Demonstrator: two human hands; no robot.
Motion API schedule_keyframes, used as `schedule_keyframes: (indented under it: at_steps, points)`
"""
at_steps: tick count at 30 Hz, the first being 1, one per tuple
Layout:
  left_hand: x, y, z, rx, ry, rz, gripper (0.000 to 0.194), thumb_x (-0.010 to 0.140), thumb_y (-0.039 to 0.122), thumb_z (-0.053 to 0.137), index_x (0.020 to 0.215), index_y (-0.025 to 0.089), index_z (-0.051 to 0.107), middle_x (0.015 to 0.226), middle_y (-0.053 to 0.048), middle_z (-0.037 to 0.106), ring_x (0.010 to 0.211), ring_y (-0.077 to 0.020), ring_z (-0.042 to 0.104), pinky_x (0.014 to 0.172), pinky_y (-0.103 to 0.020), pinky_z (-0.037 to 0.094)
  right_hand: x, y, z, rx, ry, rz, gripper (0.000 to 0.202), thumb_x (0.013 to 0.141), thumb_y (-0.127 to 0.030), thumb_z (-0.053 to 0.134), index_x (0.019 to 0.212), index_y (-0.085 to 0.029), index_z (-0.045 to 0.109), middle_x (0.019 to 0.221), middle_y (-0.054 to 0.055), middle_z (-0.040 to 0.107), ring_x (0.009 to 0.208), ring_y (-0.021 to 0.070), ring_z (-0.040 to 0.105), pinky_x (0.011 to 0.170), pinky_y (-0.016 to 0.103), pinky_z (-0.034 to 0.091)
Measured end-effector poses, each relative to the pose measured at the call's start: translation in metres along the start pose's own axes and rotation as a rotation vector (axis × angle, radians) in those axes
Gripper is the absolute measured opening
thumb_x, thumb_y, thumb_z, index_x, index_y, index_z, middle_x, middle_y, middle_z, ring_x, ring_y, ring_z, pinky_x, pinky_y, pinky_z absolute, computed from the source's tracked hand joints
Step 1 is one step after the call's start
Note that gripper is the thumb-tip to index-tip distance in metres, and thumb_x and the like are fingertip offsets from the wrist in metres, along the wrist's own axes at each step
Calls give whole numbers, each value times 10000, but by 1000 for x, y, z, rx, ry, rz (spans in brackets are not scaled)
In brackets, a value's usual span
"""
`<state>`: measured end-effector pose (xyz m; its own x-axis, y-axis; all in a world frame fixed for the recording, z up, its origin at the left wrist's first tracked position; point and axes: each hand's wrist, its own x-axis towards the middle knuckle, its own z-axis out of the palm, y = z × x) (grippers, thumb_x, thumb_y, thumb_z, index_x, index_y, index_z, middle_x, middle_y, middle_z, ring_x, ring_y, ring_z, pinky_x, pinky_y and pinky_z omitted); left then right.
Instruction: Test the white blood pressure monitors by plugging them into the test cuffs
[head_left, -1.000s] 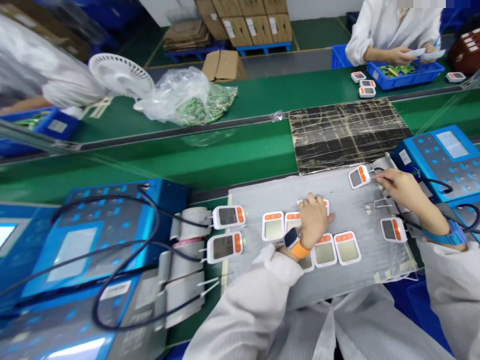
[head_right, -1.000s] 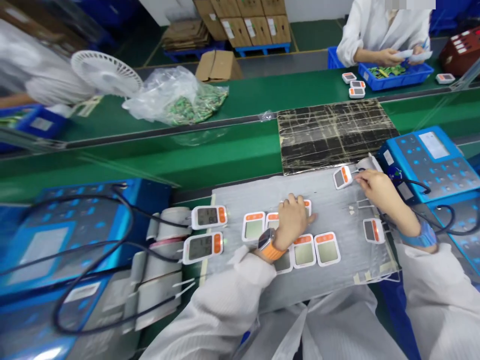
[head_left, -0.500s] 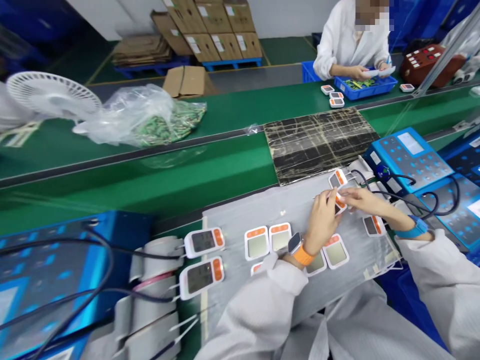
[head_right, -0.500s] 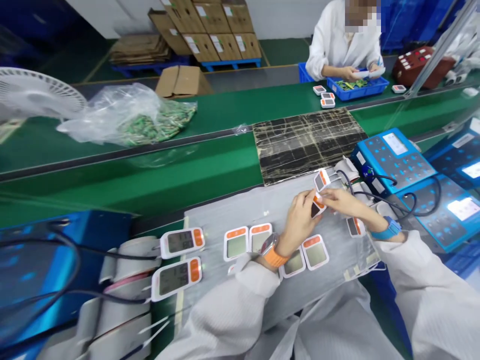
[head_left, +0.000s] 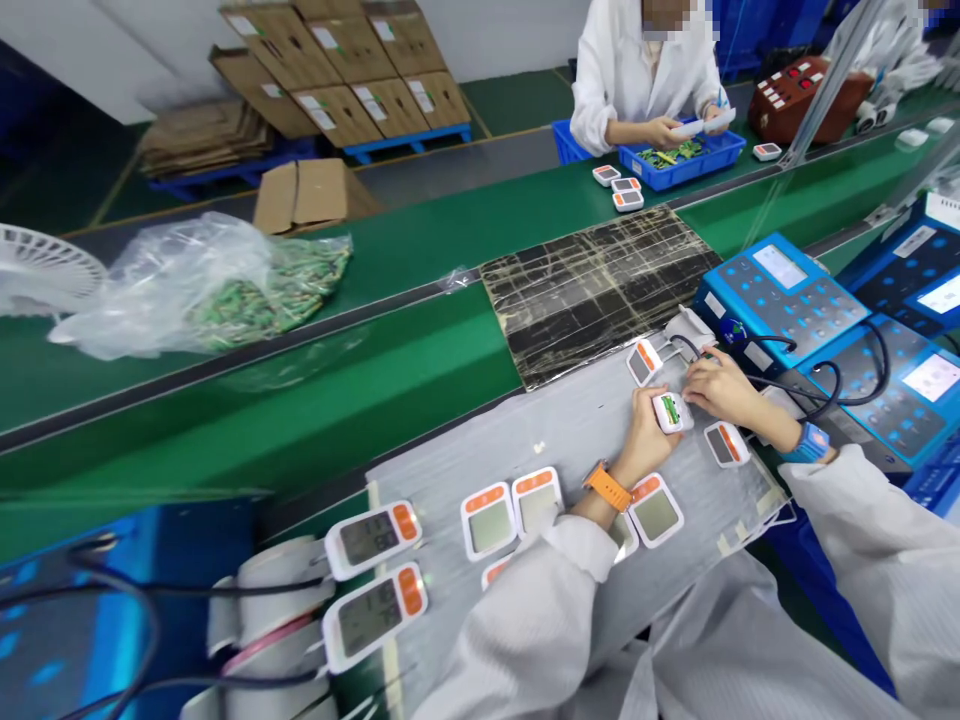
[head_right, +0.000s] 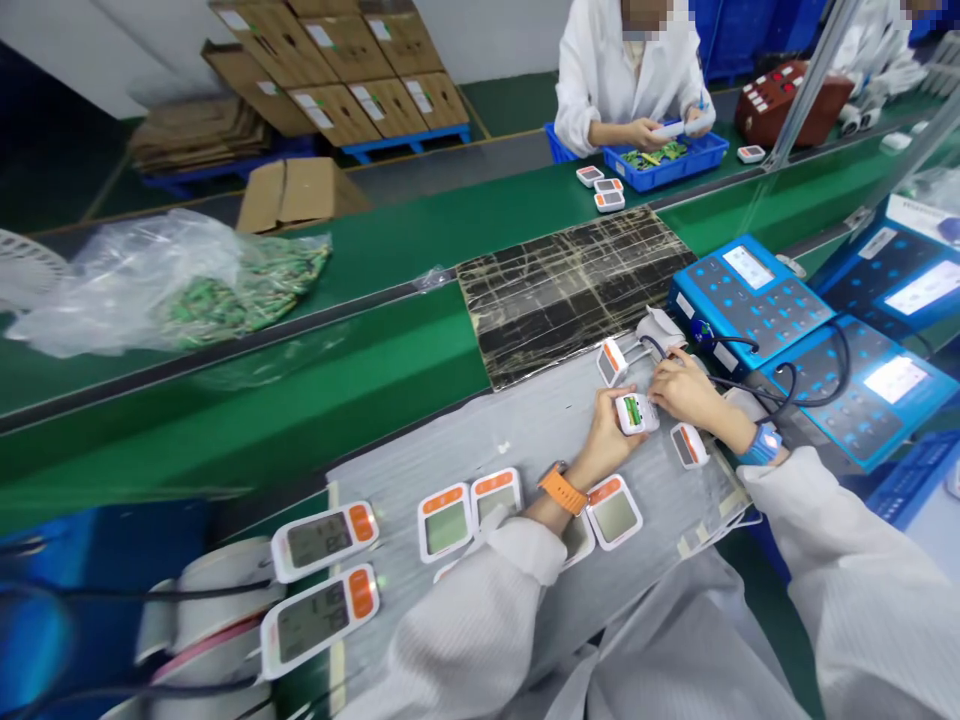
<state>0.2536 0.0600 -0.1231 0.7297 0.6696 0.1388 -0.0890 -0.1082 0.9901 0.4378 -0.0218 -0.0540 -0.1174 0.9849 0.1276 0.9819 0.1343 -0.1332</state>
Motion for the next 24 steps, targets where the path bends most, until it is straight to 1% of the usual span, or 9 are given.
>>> schedule_keyframes:
  at_steps: [2,6,12,18,21,24]
  points:
    - [0,-2,1,15,8,2,694,558,10,797,1153,214,504,1265,-92,528,1241,-293,559,1035,-464,482,2,-2,-2,-13,-12,-3,217,970,-190,565,824,-200,726,854,55,734,1009,250,617,1179,553,236]
    - [0,-3,1,73,12,46,689,565,20,793,1162,217,511,1235,-82,514,1215,-291,567,994,-446,508,5,-4,-2,-54,-31,11,229,952,-174,553,789,-202,712,816,50,726,985,255,597,1188,552,210]
    - [0,4,3,143,3,93,675,589,18,760,1180,218,504,1209,-81,498,1190,-289,555,993,-466,512,3,-6,-4,-5,-24,31,199,929,-168,561,830,-195,732,842,55,728,1026,267,587,1164,546,235]
    - [3,5,7,179,-6,134,676,592,-7,730,1183,224,500,1197,-78,489,1178,-295,550,986,-477,516,4,-9,-4,-9,1,48,206,942,-185,561,828,-189,733,840,69,715,1005,267,586,1151,536,272]
    - [4,5,8,176,6,135,681,593,-12,736,1182,231,498,1202,-78,492,1178,-291,549,988,-481,518,4,-7,-3,-2,-28,30,201,926,-166,573,806,-205,729,831,49,721,994,263,597,1175,556,247]
    - [4,2,8,154,37,103,673,600,6,765,1177,234,503,1209,-76,502,1180,-289,555,990,-483,518,0,-2,-6,53,-36,21,135,899,-159,615,871,-201,740,896,53,731,1015,254,623,1207,569,204]
